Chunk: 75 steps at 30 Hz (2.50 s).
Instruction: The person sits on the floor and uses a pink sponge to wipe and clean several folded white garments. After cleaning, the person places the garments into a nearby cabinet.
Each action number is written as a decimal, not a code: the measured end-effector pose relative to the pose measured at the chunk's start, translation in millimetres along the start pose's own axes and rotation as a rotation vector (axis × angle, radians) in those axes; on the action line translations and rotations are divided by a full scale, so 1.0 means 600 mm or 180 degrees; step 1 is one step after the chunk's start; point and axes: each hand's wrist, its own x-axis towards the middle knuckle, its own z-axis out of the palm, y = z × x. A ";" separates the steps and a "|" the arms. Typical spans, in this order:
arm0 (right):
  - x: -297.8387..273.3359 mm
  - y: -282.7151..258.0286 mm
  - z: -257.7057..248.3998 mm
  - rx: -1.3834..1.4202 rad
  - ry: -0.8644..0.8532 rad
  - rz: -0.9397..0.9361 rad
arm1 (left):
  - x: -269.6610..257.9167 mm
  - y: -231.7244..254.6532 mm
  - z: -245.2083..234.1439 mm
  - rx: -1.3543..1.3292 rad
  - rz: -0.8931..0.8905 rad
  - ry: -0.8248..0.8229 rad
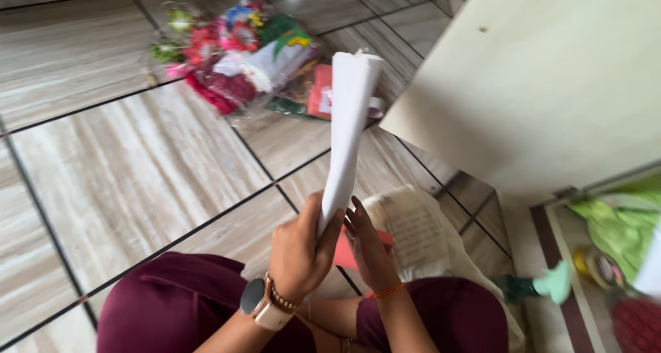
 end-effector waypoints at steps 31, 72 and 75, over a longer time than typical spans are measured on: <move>-0.335 -0.375 -0.453 -0.0127 0.3129 -0.3213 | 0.019 0.374 0.515 -0.1831 0.1423 -0.1494; -0.252 -0.414 -0.683 -0.5582 0.4939 -0.1232 | 0.088 0.416 0.880 -0.1342 0.1617 -0.1265; -0.305 -0.410 -0.699 -0.5200 0.4670 -0.1898 | 0.068 0.430 0.900 -0.1479 0.1511 -0.1505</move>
